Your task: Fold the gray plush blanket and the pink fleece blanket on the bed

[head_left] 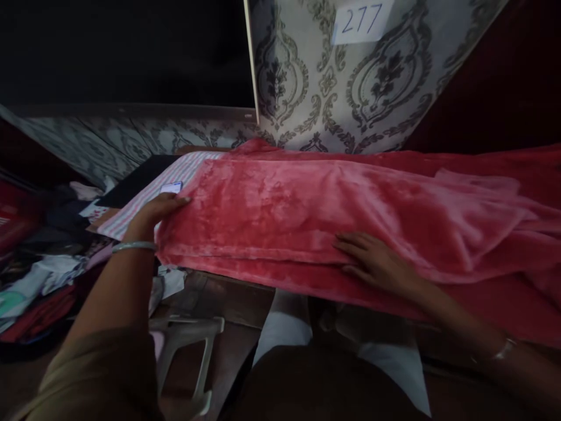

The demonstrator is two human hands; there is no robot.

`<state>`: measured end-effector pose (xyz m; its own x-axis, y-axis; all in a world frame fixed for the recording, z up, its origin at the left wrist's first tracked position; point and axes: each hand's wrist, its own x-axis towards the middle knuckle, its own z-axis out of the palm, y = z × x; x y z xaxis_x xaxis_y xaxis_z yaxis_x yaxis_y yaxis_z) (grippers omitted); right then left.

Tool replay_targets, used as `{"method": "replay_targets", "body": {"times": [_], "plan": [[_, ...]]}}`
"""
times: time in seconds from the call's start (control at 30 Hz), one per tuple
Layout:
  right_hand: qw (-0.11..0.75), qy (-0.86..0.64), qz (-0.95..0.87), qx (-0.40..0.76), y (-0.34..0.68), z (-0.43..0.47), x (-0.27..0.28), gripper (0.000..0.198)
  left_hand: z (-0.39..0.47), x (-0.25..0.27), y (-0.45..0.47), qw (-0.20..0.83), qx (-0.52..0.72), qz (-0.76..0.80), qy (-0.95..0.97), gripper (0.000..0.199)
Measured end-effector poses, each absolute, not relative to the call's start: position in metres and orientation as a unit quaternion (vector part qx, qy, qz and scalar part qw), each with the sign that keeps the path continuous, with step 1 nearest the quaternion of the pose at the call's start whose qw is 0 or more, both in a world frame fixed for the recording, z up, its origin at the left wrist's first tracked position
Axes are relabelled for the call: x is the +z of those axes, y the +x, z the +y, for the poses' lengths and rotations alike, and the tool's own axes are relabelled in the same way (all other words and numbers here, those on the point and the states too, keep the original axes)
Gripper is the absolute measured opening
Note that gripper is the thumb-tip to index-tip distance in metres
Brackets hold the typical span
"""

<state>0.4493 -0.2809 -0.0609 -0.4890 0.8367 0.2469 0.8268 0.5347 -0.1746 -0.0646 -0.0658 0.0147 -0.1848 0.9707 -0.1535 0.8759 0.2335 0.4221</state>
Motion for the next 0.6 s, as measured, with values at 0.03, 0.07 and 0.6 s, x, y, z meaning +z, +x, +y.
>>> {"method": "replay_targets", "body": {"times": [0.03,0.07,0.6], "plan": [[0.156,-0.485,-0.860,0.010,0.450,-0.280,-0.063,0.041,-0.073,0.015,-0.067,0.218,0.105,0.761,0.602,0.049],[0.163,-0.486,-0.859,0.006,0.450,-0.277,-0.065,0.039,-0.079,0.015,-0.068,0.231,0.095,0.764,0.595,0.047],[0.141,-0.577,-0.799,-0.094,0.497,-0.285,-0.071,0.056,-0.140,-0.003,-0.078,0.135,0.093,0.768,0.620,0.041]]}}
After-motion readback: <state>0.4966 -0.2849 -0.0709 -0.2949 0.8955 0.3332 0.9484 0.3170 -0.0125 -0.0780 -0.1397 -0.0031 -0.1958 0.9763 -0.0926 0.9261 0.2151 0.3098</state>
